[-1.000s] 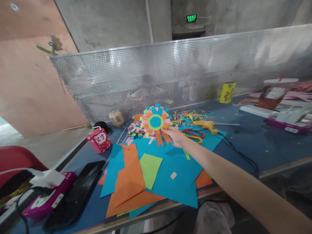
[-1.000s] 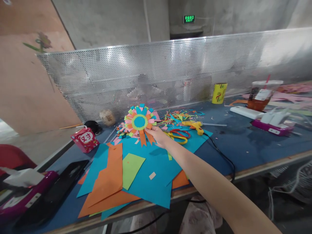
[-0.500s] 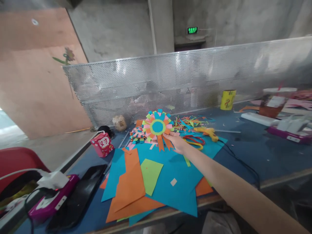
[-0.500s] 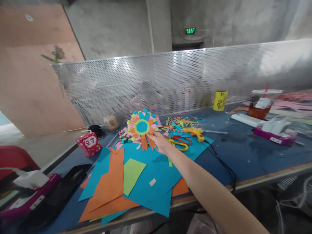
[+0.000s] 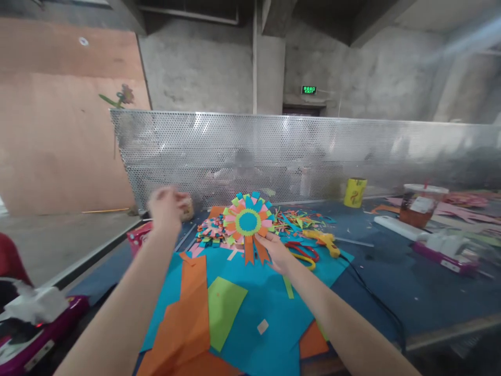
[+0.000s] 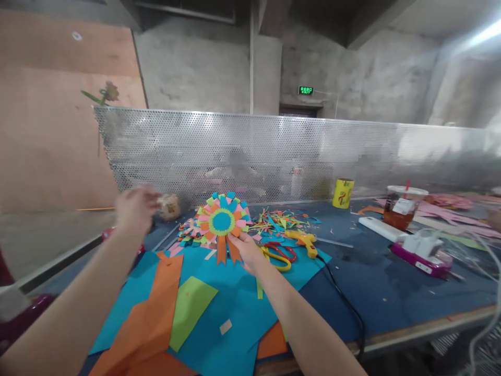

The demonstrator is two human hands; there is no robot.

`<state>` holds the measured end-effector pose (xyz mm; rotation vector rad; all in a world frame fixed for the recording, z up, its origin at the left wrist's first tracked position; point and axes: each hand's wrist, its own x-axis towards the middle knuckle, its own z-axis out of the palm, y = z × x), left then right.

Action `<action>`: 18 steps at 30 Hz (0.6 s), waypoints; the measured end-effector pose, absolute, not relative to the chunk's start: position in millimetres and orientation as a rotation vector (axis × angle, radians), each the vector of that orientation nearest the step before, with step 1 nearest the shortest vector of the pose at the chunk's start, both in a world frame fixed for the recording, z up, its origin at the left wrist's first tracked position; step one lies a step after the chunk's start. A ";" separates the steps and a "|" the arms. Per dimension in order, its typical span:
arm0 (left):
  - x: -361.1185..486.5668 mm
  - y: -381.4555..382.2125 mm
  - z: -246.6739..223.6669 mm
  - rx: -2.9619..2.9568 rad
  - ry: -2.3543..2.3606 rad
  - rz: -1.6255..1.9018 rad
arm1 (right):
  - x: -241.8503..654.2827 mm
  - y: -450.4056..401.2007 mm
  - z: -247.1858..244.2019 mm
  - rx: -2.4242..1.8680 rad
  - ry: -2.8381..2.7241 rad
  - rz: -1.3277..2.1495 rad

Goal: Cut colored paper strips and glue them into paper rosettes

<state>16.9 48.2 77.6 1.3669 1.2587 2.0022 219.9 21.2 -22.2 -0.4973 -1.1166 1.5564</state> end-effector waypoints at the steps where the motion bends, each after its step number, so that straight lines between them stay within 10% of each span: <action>1: 24.2 55.7 67.6 1.360 1.247 1.924 | 219.6 21.0 -22.2 -0.506 -1.119 1.555; 18: 63.3 50.9 -9.1 2.003 1.151 1.523 | 221.6 30.6 -33.3 -0.702 -1.151 1.386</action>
